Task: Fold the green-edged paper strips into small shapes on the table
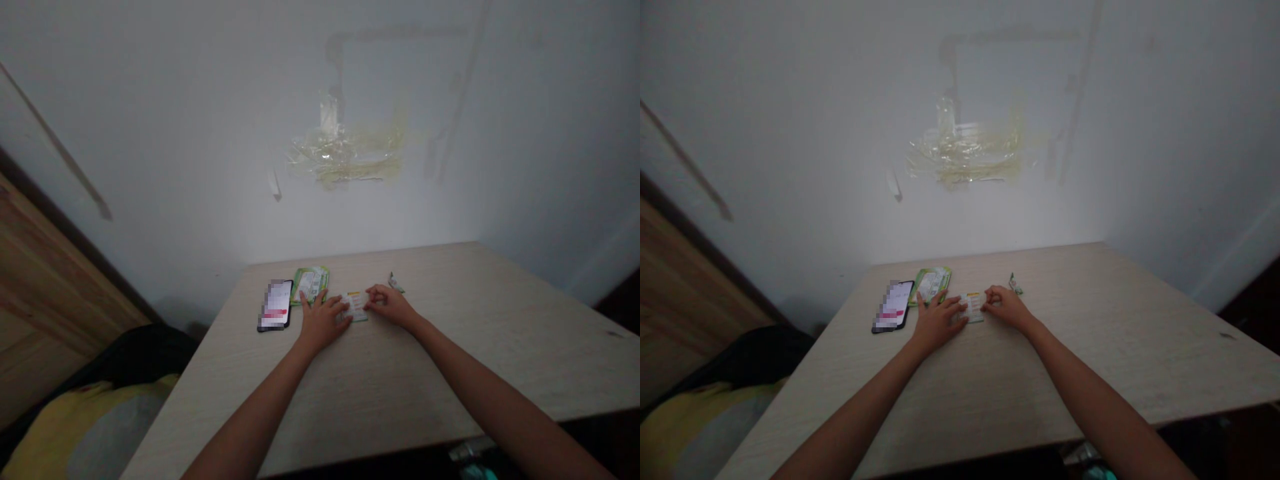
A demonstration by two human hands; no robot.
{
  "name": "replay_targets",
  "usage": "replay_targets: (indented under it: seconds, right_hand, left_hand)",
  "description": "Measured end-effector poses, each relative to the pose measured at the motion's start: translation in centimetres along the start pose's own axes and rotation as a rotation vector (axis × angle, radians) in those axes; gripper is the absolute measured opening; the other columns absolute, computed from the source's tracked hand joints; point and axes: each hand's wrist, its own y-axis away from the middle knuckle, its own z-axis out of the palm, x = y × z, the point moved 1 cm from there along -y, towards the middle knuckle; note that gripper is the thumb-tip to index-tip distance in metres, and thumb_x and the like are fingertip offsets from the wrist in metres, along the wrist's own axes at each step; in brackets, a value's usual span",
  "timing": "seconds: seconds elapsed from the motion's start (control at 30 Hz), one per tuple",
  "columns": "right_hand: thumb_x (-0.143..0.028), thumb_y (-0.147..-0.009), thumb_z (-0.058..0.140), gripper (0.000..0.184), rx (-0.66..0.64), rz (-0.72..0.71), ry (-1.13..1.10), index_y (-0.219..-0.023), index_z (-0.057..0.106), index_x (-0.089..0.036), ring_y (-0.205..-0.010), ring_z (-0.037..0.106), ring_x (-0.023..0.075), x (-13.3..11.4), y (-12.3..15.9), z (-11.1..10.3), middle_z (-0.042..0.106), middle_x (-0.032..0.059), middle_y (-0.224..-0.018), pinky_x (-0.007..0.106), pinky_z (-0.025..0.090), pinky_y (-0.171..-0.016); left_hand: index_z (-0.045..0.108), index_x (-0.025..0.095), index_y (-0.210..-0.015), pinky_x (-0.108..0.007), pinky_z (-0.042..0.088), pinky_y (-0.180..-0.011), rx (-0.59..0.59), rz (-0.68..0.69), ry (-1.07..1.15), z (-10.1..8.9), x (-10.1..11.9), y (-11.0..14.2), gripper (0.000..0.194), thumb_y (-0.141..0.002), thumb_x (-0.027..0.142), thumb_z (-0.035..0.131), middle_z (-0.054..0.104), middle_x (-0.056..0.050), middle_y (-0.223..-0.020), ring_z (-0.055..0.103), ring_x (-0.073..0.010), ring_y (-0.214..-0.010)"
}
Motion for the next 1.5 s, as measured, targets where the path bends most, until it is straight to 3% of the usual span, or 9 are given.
replay_targets:
  seconds: [0.13,0.4,1.0,1.3,1.5]
  right_hand:
    - [-0.029,-0.076,0.067,0.016,0.042,-0.028,0.094,-0.079,0.054,-0.02,-0.087,0.067,0.0194,0.2,-0.2,0.1,0.064,0.0081,-0.109,0.037,0.053,-0.081]
    - [-0.029,-0.082,0.065,0.015,0.105,-0.065,0.289,-0.08,0.053,-0.02,-0.083,0.064,0.0187,0.2,-1.1,0.3,0.066,0.0023,-0.084,0.03,0.047,-0.074]
    - [-0.034,-0.091,0.053,0.012,0.161,-0.029,0.476,-0.092,0.053,-0.022,-0.091,0.06,0.0211,0.9,-2.6,1.6,0.065,0.0067,-0.091,0.032,0.045,-0.08]
    - [-0.022,-0.085,0.054,0.014,0.116,-0.093,0.22,-0.098,0.049,-0.022,-0.105,0.062,0.0207,0.9,-1.8,1.1,0.071,0.0057,-0.104,0.038,0.043,-0.093]
    - [-0.019,-0.086,0.055,0.009,0.034,-0.086,0.155,-0.093,0.05,-0.022,-0.095,0.066,0.0191,-0.2,-1.0,1.3,0.069,0.0051,-0.096,0.036,0.048,-0.086]
  left_hand:
    - [0.062,0.043,-0.114,-0.078,-0.011,-0.103,-0.015,0.008,0.003,0.0,-0.1,-0.1,0.033,-0.085,0.055,0.054,0.061,0.006,-0.131,0.036,-0.0339,-0.135]
    - [0.062,0.045,-0.115,-0.076,-0.014,-0.103,-0.058,-0.02,0.008,-0.2,0.0,-0.2,0.033,-0.085,0.055,0.053,0.06,0.006,-0.132,0.034,-0.0335,-0.136]
    - [0.061,0.046,-0.115,-0.08,-0.012,-0.1,-0.057,-0.038,0.006,0.0,0.0,-0.1,0.033,-0.085,0.056,0.053,0.057,0.007,-0.136,0.03,-0.035,-0.138]
    - [0.06,0.041,-0.118,-0.078,-0.012,-0.103,-0.012,-0.041,-0.027,0.0,0.2,0.2,0.033,-0.089,0.051,0.049,0.057,0.004,-0.136,0.031,-0.0334,-0.138]
    - [0.058,0.04,-0.121,-0.078,-0.008,-0.104,-0.016,-0.053,-0.055,0.0,0.0,0.1,0.034,-0.092,0.047,0.043,0.053,0.002,-0.14,0.03,-0.033,-0.139]
